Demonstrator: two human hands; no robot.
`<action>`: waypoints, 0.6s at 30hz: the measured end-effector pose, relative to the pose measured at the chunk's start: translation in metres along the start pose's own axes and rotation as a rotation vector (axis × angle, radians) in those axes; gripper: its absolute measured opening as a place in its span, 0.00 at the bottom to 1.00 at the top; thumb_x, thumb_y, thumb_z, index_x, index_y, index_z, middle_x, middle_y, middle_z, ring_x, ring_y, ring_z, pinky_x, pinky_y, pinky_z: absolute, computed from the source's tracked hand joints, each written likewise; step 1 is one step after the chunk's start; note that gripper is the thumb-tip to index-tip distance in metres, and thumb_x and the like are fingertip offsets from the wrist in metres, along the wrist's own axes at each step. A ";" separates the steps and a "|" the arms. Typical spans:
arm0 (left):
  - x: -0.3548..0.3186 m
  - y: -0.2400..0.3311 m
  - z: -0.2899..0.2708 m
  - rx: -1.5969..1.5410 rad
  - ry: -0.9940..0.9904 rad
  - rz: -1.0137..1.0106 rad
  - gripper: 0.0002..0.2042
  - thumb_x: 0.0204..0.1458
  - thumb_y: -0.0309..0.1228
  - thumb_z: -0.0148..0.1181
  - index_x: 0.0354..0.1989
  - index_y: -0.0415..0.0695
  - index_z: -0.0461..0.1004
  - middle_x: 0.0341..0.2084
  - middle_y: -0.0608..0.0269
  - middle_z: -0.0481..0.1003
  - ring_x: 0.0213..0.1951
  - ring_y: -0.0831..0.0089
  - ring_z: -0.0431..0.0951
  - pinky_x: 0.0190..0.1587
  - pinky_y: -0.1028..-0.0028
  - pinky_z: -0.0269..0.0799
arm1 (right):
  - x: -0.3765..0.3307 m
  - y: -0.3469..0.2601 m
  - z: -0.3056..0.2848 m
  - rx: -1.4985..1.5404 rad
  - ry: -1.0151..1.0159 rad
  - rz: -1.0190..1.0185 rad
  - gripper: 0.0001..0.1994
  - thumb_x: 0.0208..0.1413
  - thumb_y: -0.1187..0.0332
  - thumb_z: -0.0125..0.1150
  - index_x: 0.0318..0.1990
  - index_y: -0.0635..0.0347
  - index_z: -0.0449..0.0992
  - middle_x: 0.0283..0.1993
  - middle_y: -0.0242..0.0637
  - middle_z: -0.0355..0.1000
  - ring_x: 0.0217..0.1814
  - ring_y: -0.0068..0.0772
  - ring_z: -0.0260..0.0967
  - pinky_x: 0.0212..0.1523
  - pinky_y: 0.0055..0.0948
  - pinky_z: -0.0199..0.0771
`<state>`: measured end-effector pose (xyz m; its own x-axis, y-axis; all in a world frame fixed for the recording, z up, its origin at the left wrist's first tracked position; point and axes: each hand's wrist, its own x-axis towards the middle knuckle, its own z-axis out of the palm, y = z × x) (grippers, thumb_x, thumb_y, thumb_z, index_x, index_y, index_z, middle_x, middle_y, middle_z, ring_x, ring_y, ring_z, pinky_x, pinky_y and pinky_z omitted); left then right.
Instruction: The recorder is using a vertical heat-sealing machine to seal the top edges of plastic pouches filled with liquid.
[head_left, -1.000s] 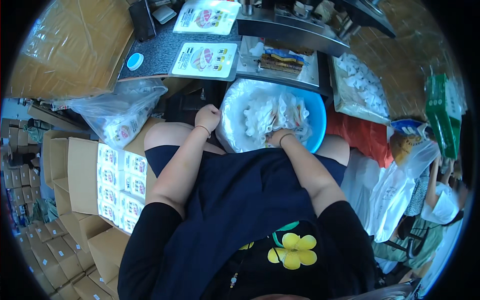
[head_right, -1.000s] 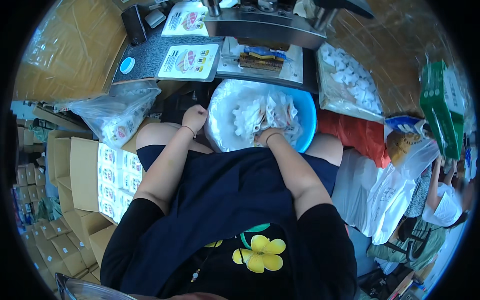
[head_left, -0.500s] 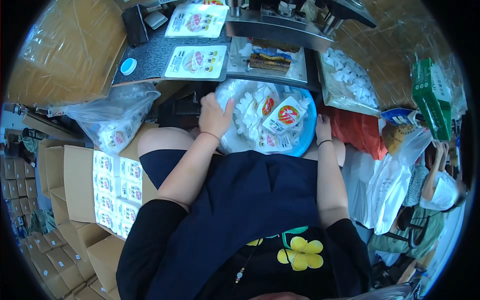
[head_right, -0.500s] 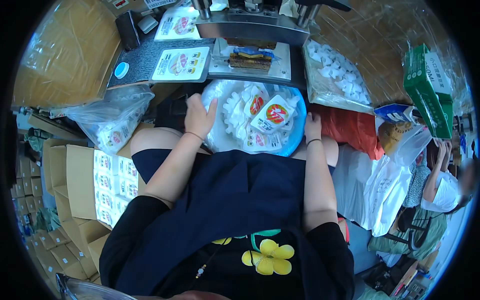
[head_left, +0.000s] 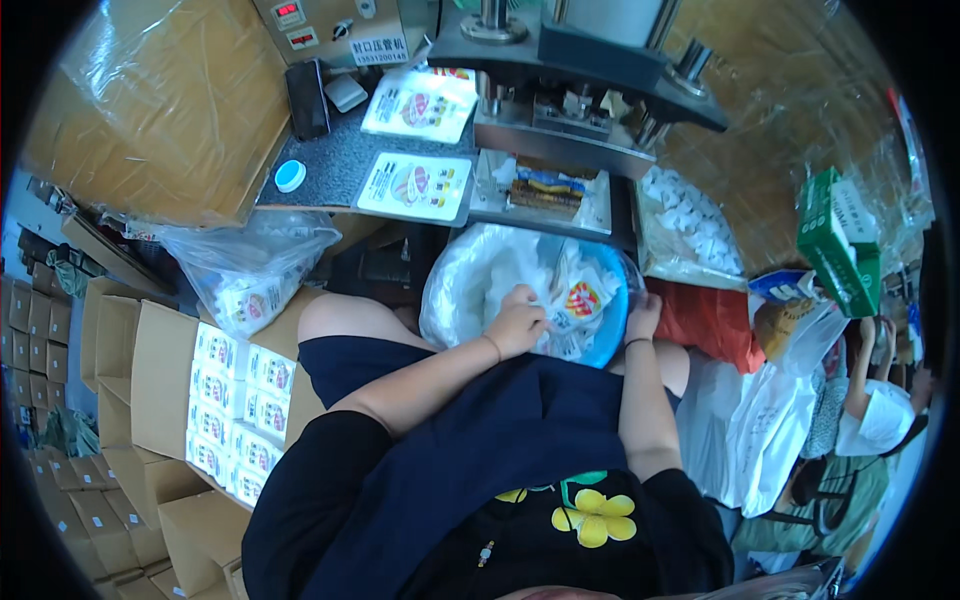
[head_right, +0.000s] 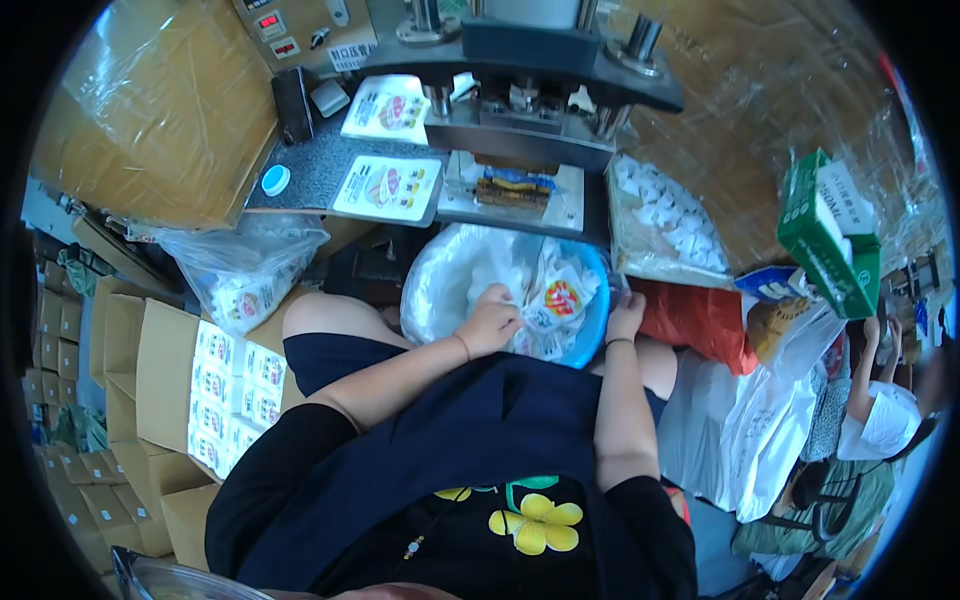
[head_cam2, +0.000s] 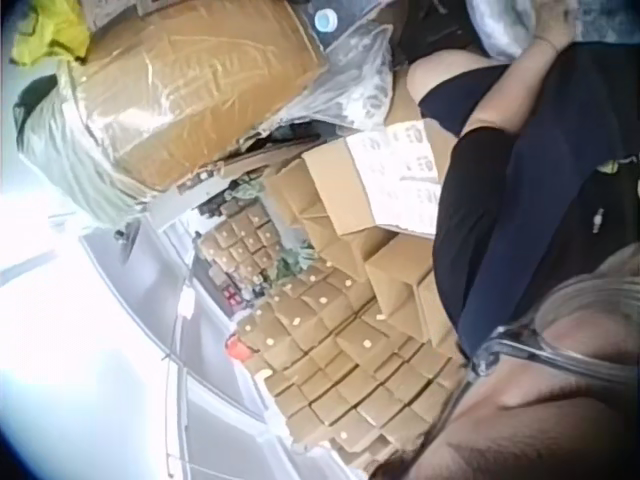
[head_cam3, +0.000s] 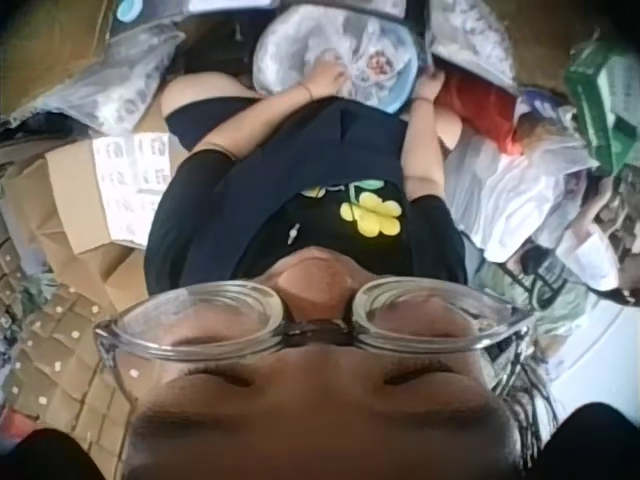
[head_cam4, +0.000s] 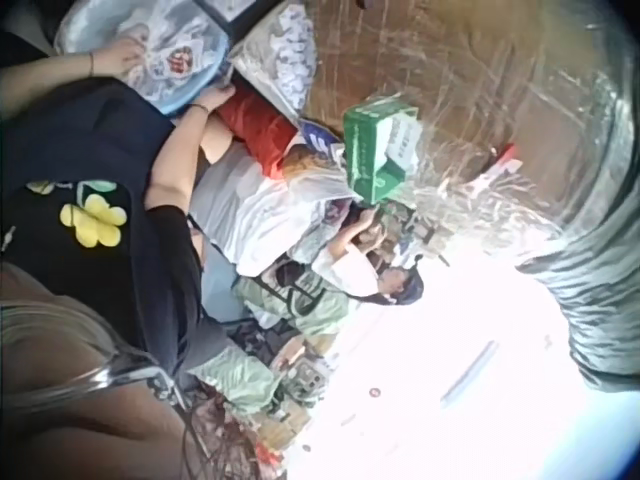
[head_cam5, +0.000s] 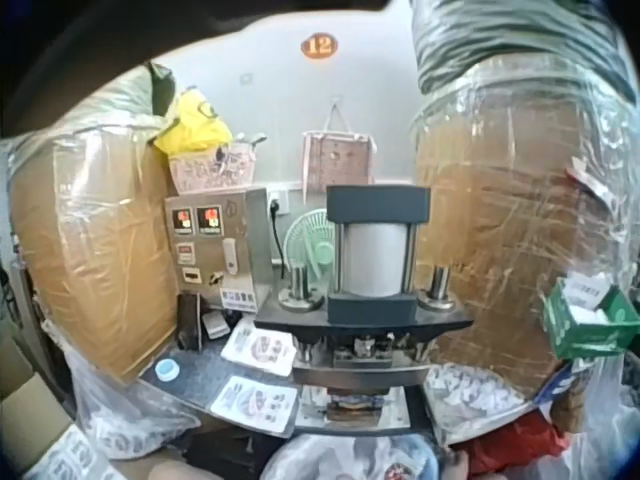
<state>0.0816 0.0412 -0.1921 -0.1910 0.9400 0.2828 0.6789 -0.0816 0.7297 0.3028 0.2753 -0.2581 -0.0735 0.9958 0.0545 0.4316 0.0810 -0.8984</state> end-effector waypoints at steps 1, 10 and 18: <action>-0.013 -0.020 -0.008 0.041 0.194 -0.075 0.05 0.45 0.28 0.66 0.27 0.41 0.77 0.30 0.51 0.72 0.38 0.54 0.73 0.41 0.61 0.71 | -0.007 -0.029 0.009 0.036 0.031 -0.115 0.11 0.70 0.66 0.49 0.44 0.67 0.69 0.41 0.41 0.74 0.43 0.33 0.70 0.49 0.33 0.71; -0.062 0.010 -0.075 -0.584 -0.617 -0.535 0.17 0.63 0.43 0.56 0.28 0.43 0.75 0.23 0.64 0.73 0.27 0.75 0.71 0.33 0.71 0.69 | -0.112 -0.157 -0.013 -0.495 -0.623 -0.507 0.19 0.55 0.66 0.61 0.52 0.61 0.65 0.41 0.59 0.75 0.43 0.60 0.76 0.43 0.50 0.75; -0.014 0.073 -0.130 -0.843 0.217 0.001 0.10 0.63 0.34 0.54 0.30 0.46 0.76 0.62 0.53 0.67 0.67 0.53 0.60 0.68 0.59 0.54 | -0.045 -0.106 -0.090 -0.619 -0.213 -0.247 0.12 0.53 0.76 0.54 0.46 0.63 0.70 0.43 0.60 0.73 0.44 0.66 0.73 0.48 0.55 0.74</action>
<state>0.0418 -0.0209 -0.0619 -0.3803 0.8628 0.3332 -0.0562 -0.3811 0.9228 0.3415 0.2258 -0.1255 -0.3832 0.9201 0.0816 0.8076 0.3766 -0.4538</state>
